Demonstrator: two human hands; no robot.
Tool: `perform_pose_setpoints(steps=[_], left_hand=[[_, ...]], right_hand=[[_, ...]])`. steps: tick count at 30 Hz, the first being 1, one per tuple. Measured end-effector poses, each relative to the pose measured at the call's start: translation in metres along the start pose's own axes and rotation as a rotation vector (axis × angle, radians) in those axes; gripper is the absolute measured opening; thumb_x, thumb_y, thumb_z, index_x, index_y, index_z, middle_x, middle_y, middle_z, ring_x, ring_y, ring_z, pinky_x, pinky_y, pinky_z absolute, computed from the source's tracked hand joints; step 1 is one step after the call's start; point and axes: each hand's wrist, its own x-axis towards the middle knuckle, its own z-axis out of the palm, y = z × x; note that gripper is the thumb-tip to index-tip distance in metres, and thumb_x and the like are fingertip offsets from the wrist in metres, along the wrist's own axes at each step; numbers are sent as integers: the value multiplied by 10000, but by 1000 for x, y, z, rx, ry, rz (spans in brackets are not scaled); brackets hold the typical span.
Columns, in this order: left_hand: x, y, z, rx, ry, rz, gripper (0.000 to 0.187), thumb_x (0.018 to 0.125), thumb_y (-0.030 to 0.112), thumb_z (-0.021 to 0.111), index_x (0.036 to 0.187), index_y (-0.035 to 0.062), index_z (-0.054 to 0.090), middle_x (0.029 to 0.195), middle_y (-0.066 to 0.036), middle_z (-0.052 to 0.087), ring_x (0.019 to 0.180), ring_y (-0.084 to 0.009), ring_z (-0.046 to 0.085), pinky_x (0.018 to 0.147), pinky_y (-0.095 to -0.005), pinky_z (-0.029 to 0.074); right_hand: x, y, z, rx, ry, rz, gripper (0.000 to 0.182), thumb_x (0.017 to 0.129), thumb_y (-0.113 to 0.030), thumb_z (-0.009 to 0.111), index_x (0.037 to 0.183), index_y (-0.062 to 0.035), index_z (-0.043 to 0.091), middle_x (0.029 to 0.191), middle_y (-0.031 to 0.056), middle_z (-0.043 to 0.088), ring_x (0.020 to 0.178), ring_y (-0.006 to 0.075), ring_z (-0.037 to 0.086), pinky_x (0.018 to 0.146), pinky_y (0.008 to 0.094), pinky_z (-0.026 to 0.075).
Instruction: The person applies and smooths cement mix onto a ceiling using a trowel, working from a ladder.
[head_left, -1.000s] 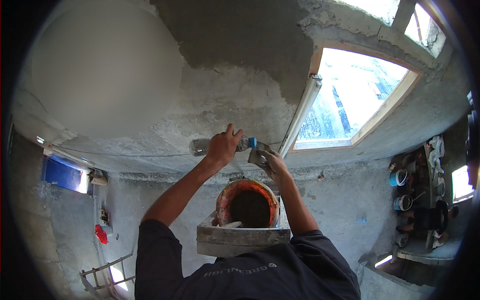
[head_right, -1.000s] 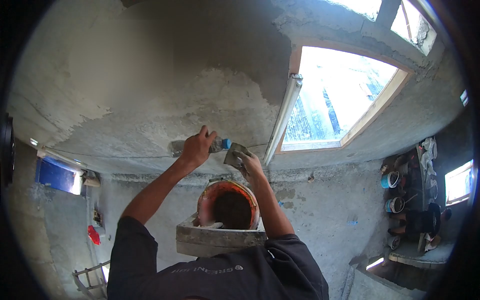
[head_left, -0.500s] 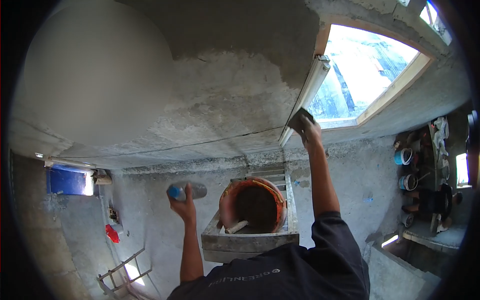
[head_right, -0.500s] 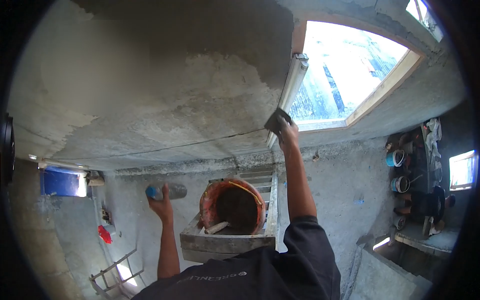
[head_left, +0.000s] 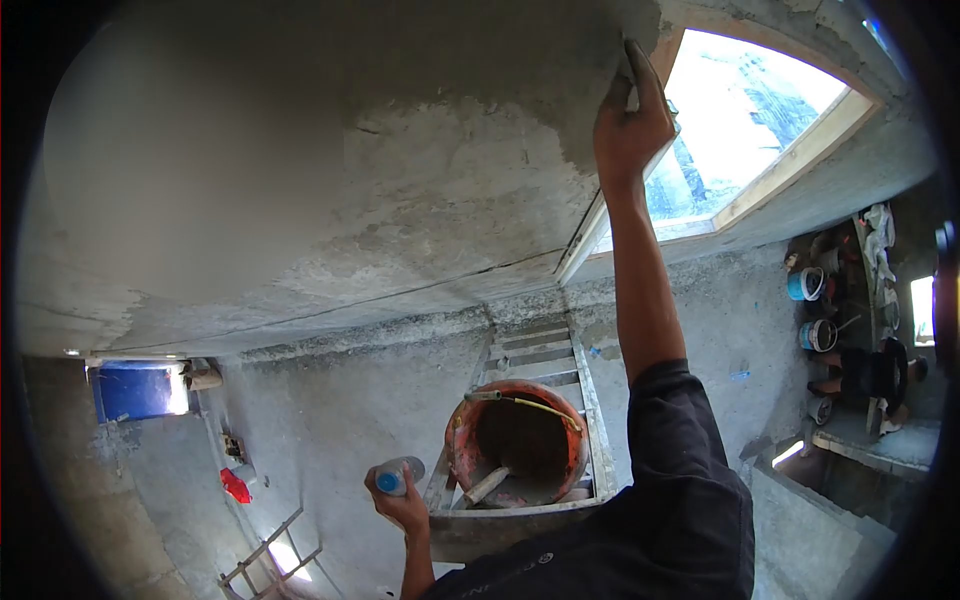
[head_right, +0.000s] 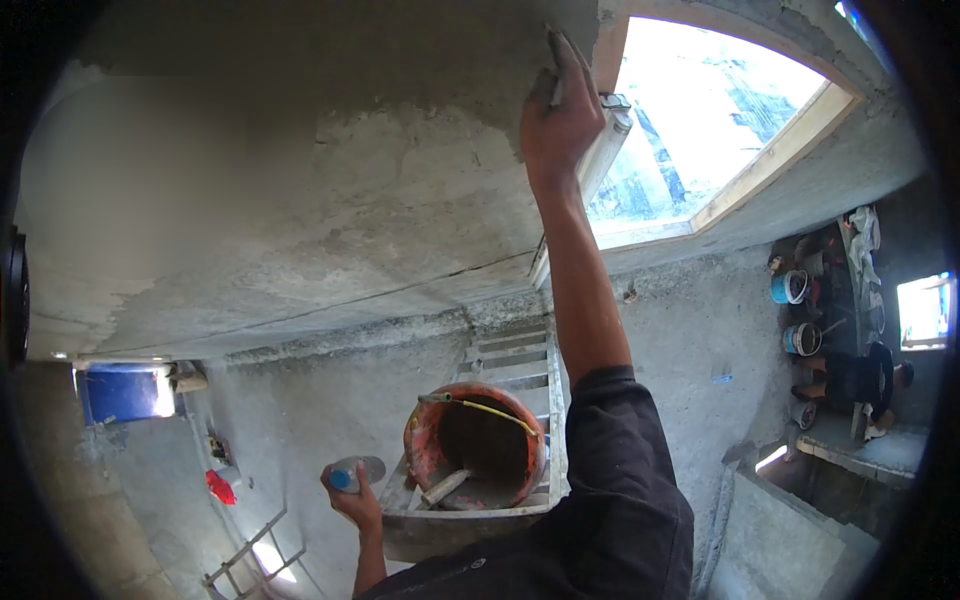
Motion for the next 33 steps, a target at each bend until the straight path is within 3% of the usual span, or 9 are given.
perform_pose_setpoints(steps=[3,10,14,17,22,25,29,31,33], left_hand=[[-2,0,4,48,-81,37,471,782,232,745,1104,7,487,1001,-178,581,910,-390,587,779,-453,455],[2,-3,3,37,-116,-4,477,771,226,753,1101,23,476,989,-166,578,911,-390,575,782,-470,439],[0,0,6,75,-131,-21,492,758,223,762,1109,31,477,998,-159,580,932,-391,559,808,-472,418],[3,1,2,64,-132,-5,500,747,212,768,1113,34,478,998,-159,581,930,-393,555,816,-471,412],[0,1,4,100,-110,-4,505,733,187,774,1112,34,477,1002,-160,580,932,-392,554,819,-480,409],[1,4,3,107,-129,-34,508,730,174,773,1113,32,472,1011,-166,577,945,-394,552,823,-481,407],[5,14,2,120,-132,-12,455,772,197,740,1096,-2,489,1000,-195,574,942,-414,559,812,-468,428],[3,13,-2,134,-142,-3,454,773,196,740,1093,-6,489,998,-199,574,940,-414,560,811,-465,429],[3,9,0,109,-134,-7,458,771,195,743,1089,-13,488,994,-204,573,933,-415,563,810,-458,433]], right_hand=[[-2,7,29,-41,76,-244,485,731,51,584,1197,-81,603,1176,139,620,1101,292,593,915,354,489],[-119,34,33,-126,-462,-338,668,620,125,620,1242,-117,581,1288,139,543,1191,314,523,974,398,471],[-67,13,22,-70,-195,-304,663,614,131,618,1232,-107,585,1277,131,553,1194,316,518,991,430,456],[-19,7,42,-98,9,-451,652,612,129,618,1220,-104,592,1285,113,551,1213,312,499,1019,447,428],[-58,55,29,-119,-500,-608,629,617,127,594,1212,-78,597,1310,117,527,1251,292,464,1049,446,396],[-85,68,2,-146,-622,-572,637,608,132,581,1214,-66,593,1296,114,540,1247,280,472,1060,442,384],[-37,43,-8,-123,-373,-594,652,602,136,573,1221,-68,590,1292,112,546,1241,281,480,1070,429,371],[-4,38,0,-79,-115,-496,670,600,135,569,1234,-83,586,1296,119,543,1232,290,490,1068,422,371],[2,52,12,-111,-127,-503,667,605,132,572,1236,-87,584,1299,125,540,1227,298,493,1060,422,381]])
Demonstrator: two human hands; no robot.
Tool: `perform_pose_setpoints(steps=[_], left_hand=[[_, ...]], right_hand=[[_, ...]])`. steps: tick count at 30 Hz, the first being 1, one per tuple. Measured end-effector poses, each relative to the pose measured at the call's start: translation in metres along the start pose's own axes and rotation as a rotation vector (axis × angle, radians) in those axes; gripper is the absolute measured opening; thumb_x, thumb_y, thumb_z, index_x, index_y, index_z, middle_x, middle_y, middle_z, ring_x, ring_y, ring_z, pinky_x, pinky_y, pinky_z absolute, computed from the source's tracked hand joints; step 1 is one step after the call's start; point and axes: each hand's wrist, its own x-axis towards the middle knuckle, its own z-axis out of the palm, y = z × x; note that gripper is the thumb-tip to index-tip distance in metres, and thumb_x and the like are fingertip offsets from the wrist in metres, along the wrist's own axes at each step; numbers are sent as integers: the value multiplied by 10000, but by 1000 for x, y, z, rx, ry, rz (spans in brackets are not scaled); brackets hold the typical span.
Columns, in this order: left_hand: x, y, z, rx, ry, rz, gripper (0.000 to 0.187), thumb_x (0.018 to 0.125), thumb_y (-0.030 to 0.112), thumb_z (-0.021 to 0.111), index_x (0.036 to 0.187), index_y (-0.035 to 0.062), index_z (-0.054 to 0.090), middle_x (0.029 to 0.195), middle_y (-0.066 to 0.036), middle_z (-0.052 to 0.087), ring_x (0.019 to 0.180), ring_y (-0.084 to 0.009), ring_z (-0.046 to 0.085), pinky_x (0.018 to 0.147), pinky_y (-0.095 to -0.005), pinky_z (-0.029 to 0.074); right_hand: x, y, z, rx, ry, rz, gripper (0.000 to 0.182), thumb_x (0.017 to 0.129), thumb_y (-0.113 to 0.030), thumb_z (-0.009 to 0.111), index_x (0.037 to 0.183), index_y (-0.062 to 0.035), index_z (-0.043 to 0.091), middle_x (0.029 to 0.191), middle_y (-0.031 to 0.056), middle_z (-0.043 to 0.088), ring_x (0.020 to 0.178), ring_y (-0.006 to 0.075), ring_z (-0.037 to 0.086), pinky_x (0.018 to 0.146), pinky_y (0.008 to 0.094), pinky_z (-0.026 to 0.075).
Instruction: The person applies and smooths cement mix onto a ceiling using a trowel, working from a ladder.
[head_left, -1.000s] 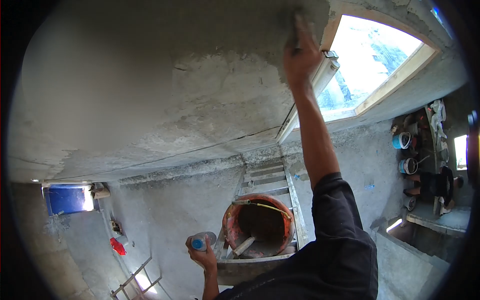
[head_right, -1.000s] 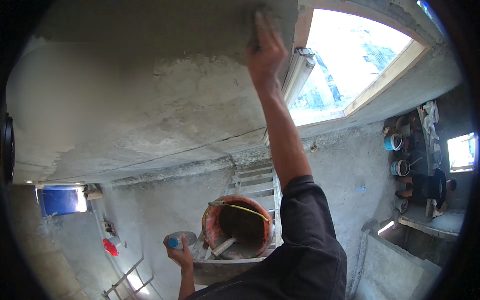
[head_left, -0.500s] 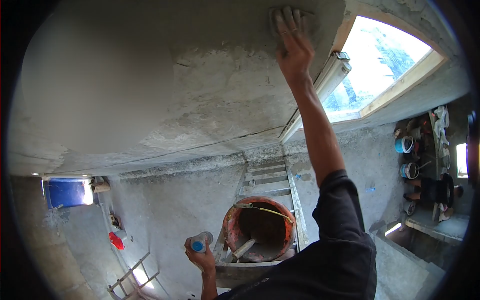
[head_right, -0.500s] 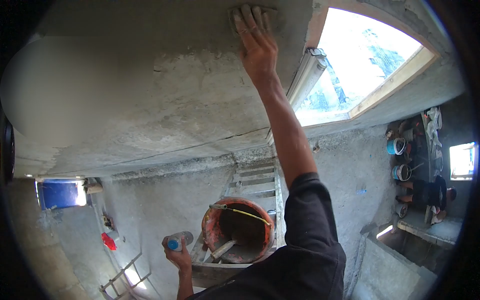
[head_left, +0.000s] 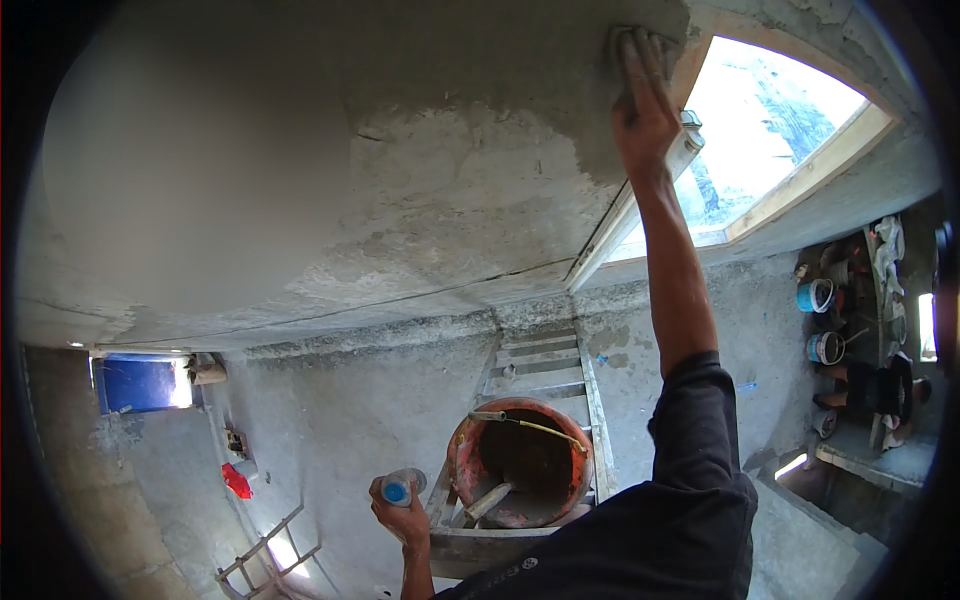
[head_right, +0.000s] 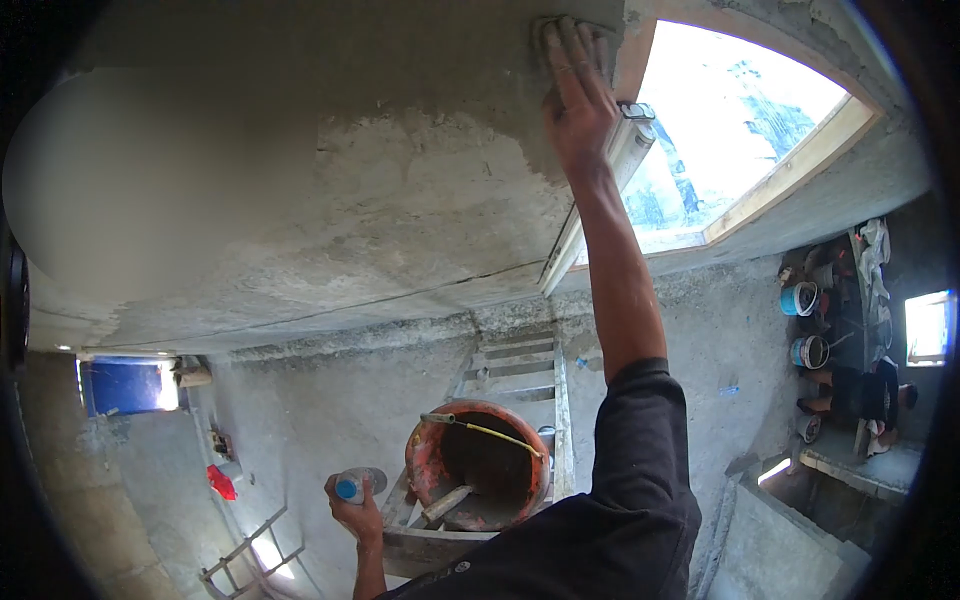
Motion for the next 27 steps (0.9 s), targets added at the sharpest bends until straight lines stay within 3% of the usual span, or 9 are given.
perform_pose_setpoints(steps=[2,7,13,17,19,20,22,27], left_hand=[[0,-4,2,-2,-5,-3,476,759,197,752,1099,3,481,1010,-191,569,946,-407,553,818,-468,419],[0,-8,5,15,4,7,493,751,203,758,1110,16,475,1027,-181,564,965,-400,543,831,-482,403],[-3,-6,-3,-19,-27,-25,488,754,203,755,1109,17,476,1023,-182,565,960,-401,543,833,-480,403],[-4,-5,-4,-27,-23,-16,493,755,208,754,1112,13,475,1018,-182,565,949,-399,547,828,-474,406],[0,-5,3,-37,-9,-18,492,755,209,754,1110,13,475,1017,-183,564,946,-399,549,826,-473,407],[1,-8,5,-32,-10,-7,492,756,209,753,1110,12,475,1018,-183,564,947,-400,550,823,-474,408],[0,-6,4,-23,-13,3,491,757,210,752,1110,12,474,1019,-183,563,947,-401,550,819,-475,410],[2,3,1,-8,0,3,439,781,196,738,1071,-18,487,970,-206,572,918,-399,573,808,-441,445]], right_hand=[[-17,4,5,-29,-15,-7,665,610,129,575,1238,-91,583,1302,131,536,1222,305,497,1052,421,391],[-84,-19,-9,46,-368,62,631,634,133,570,1220,-99,594,1304,123,535,1209,294,510,1031,416,415],[-24,-18,-13,10,-54,182,618,635,126,561,1218,-77,591,1285,135,548,1209,326,505,1019,401,425],[-48,-36,-6,-58,-143,143,593,682,148,506,1224,-74,593,1255,142,571,1213,310,504,1020,403,421],[-52,-51,-12,-84,-331,334,582,693,136,521,1228,-83,591,1258,129,571,1209,319,504,1015,409,426],[-47,-50,-13,-85,-329,336,582,693,136,521,1228,-83,591,1258,129,571,1209,319,504,1015,409,426],[-29,-47,-16,-100,-83,275,559,679,73,574,1223,-57,579,1253,145,569,1202,321,510,1012,397,435],[-25,-37,2,-167,-66,237,524,680,42,585,1197,-47,598,1217,154,590,1196,338,512,1008,435,433]])
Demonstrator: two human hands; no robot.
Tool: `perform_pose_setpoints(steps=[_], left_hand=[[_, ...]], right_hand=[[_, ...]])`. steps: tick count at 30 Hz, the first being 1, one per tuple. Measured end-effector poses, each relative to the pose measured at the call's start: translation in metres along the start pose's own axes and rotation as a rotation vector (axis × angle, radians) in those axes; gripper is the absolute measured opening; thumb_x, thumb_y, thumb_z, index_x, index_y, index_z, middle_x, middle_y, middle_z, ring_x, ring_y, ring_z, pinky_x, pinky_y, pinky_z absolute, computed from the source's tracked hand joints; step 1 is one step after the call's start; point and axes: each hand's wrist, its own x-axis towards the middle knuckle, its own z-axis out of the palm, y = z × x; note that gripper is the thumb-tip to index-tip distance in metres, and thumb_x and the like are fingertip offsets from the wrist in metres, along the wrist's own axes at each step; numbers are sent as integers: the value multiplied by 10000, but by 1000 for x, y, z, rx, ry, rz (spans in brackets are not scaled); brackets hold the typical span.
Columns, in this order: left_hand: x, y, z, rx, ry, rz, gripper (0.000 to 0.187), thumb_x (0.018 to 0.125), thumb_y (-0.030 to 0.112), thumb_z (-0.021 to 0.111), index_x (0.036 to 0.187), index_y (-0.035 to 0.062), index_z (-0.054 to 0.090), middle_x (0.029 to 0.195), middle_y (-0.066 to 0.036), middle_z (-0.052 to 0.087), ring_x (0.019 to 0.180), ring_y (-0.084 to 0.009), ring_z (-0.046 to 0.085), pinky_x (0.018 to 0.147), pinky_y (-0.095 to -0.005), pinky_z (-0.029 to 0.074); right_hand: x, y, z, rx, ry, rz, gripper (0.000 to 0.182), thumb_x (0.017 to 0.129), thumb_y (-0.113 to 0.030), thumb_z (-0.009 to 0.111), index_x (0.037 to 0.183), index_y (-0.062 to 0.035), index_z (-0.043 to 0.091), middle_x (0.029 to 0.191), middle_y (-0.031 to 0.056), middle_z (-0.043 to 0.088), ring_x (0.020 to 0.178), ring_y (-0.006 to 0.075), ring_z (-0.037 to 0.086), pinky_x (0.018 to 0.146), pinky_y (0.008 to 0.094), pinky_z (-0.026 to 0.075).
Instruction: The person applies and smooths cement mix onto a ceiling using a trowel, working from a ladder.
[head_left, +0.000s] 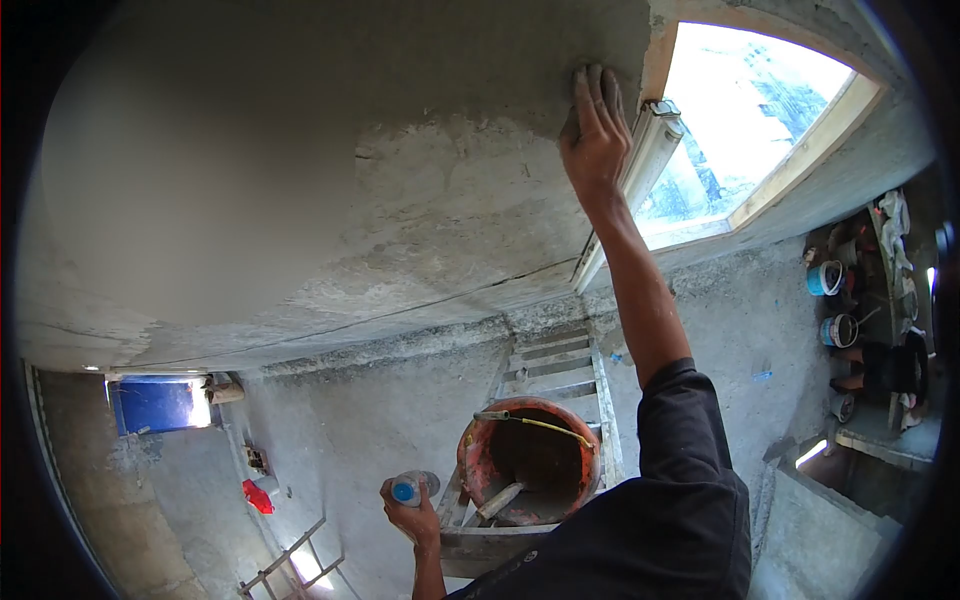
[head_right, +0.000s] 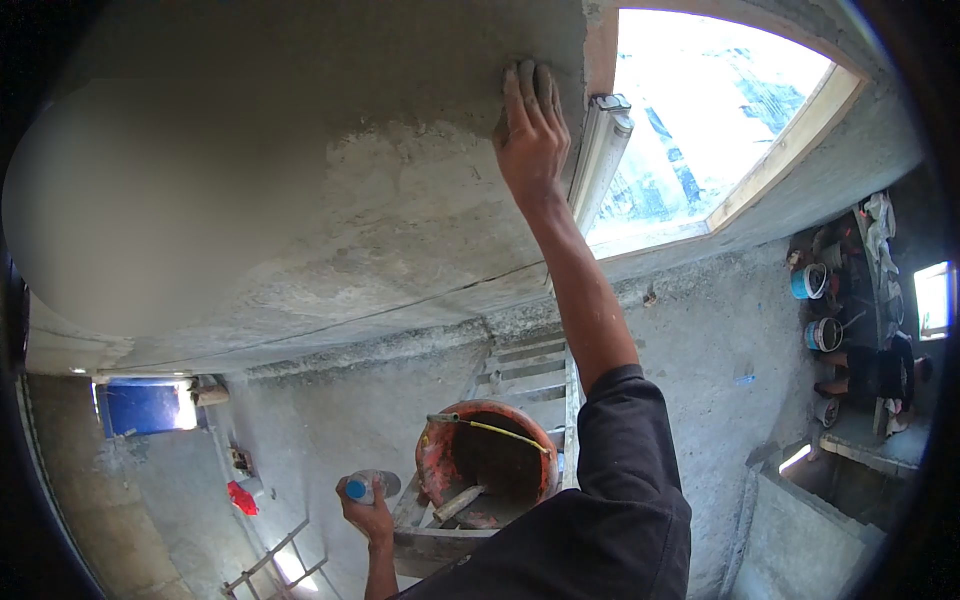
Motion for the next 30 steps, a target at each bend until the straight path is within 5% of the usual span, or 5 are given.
perform_pose_setpoints(steps=[5,11,17,23,30], left_hand=[[1,0,-1,19,6,6,453,776,192,743,1078,-24,485,976,-208,572,928,-397,574,814,-438,448],[0,-2,0,2,5,-7,461,769,181,747,1083,-29,483,985,-206,574,935,-387,577,823,-428,450],[-1,-8,2,-7,-2,-30,476,761,187,751,1097,-12,478,1006,-201,572,947,-397,564,823,-456,432],[-1,-11,2,-19,-22,-31,511,747,200,759,1117,3,469,1031,-202,571,955,-415,550,819,-497,412],[-1,-8,2,-27,-30,-35,517,759,229,752,1122,-2,464,1029,-208,570,943,-419,552,816,-498,416]], right_hand=[[-24,-11,-8,-38,-202,16,496,691,38,568,1179,-43,609,1197,151,603,1201,363,501,1018,464,415],[6,-2,0,109,144,8,487,689,42,567,1165,-45,619,1179,139,616,1203,369,497,1031,464,401],[-38,-8,-1,153,-198,-42,503,684,69,576,1173,-41,614,1198,127,610,1214,327,498,1022,458,412],[6,-5,0,200,118,-83,578,649,128,579,1186,-83,619,1225,109,596,1202,292,516,1000,404,450],[-51,-13,0,306,-194,-87,601,622,149,563,1161,-107,641,1240,112,585,1170,300,543,982,383,467]])
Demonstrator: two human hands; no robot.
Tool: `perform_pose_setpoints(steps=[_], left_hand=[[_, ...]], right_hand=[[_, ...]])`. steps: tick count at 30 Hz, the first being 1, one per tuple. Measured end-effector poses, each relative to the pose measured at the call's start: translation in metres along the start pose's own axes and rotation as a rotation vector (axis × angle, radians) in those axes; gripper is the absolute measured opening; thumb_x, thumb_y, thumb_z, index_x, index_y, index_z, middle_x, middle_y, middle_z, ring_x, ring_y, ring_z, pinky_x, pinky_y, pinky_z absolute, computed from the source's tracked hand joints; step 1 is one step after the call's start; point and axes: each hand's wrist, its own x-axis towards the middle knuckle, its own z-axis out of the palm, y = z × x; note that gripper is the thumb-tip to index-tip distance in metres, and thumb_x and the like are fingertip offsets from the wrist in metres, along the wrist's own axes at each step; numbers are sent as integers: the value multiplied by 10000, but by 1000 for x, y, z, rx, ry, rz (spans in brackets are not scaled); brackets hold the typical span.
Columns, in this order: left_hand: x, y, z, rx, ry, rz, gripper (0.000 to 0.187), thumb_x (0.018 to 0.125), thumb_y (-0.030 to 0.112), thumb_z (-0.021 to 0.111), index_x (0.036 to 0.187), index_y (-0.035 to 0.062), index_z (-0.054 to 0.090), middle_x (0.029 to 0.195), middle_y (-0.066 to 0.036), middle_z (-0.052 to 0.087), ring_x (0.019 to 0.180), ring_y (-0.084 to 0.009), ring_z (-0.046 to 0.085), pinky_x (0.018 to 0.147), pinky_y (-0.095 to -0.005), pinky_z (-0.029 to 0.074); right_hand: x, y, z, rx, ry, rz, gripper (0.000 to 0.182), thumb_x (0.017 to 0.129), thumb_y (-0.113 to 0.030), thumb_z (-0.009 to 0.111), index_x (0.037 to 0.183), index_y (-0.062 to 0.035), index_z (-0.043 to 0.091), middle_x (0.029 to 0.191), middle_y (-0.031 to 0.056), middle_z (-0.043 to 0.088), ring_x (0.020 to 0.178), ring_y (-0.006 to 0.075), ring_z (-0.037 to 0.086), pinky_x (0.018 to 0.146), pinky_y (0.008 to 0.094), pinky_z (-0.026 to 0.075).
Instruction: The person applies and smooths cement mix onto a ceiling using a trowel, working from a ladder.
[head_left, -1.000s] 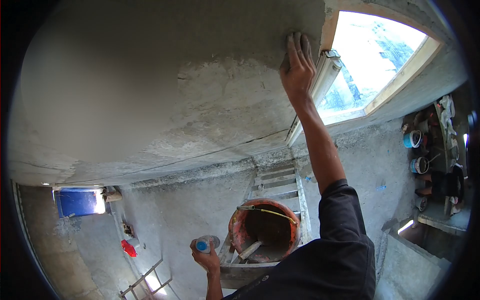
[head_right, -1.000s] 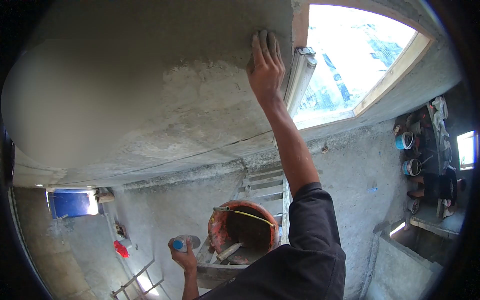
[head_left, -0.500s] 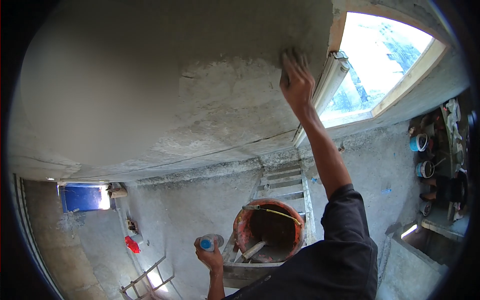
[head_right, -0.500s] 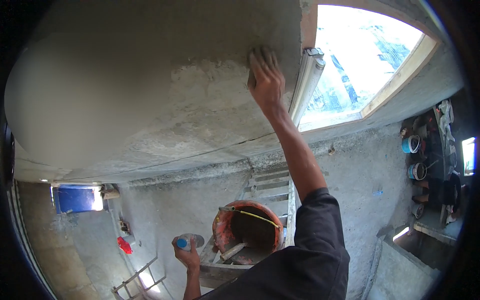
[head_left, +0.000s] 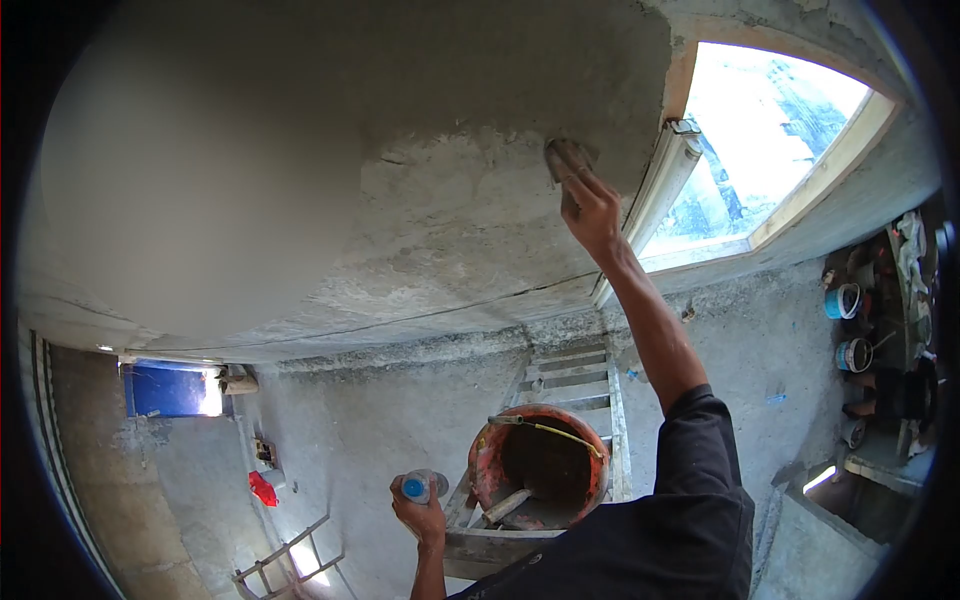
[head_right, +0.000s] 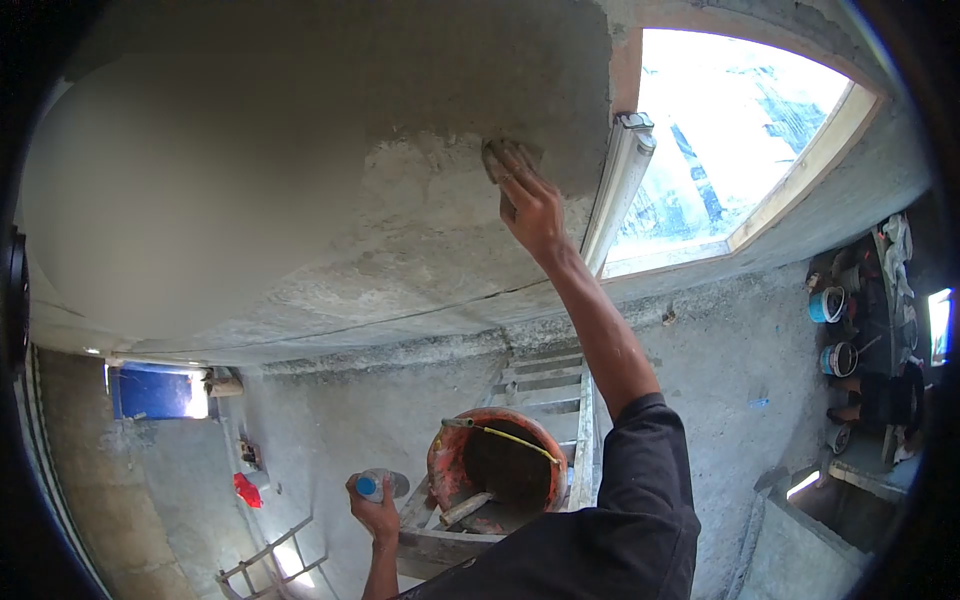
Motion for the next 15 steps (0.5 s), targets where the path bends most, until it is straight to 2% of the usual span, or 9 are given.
perform_pose_setpoints(steps=[2,4,8,10,13,14,15], left_hand=[[0,-2,3,-7,-4,6,517,760,232,751,1120,-3,464,1027,-210,569,944,-420,552,815,-499,417],[1,-4,-1,-4,-11,19,517,761,236,750,1119,-3,463,1026,-211,569,946,-421,552,814,-499,417],[-1,-1,1,-3,0,2,513,763,237,750,1115,-4,466,1024,-213,570,958,-419,552,818,-500,416],[2,-1,0,-11,3,-6,510,764,236,749,1114,-5,467,1026,-212,570,962,-419,552,820,-499,417],[0,-1,1,-5,-5,1,508,764,234,751,1112,-6,469,1031,-209,569,955,-418,554,817,-495,421],[1,-1,2,-4,2,6,506,761,228,753,1110,-5,471,1024,-208,571,950,-419,555,811,-493,423],[0,-1,1,2,7,11,504,758,222,755,1108,-4,472,1017,-207,572,945,-419,557,806,-492,425]], right_hand=[[12,2,-7,38,63,-5,610,616,151,563,1164,-106,637,1250,119,577,1170,305,541,980,382,469],[47,8,-14,6,307,2,620,609,153,567,1170,-105,631,1261,144,562,1153,311,552,971,381,476],[38,16,2,-73,250,62,591,661,151,559,1173,-133,639,1247,103,582,1092,265,599,930,357,508],[6,1,9,-2,-21,195,604,620,159,564,1166,-91,628,1253,163,559,1117,311,574,904,359,520],[-12,-16,0,14,-45,214,590,633,154,568,1167,-89,627,1255,160,559,1109,306,580,884,348,531],[-5,-9,2,21,69,207,593,635,150,573,1176,-88,622,1259,151,559,1107,296,583,886,346,528],[11,-4,-2,22,68,214,593,635,150,573,1176,-88,622,1259,151,559,1107,296,583,886,346,528]])
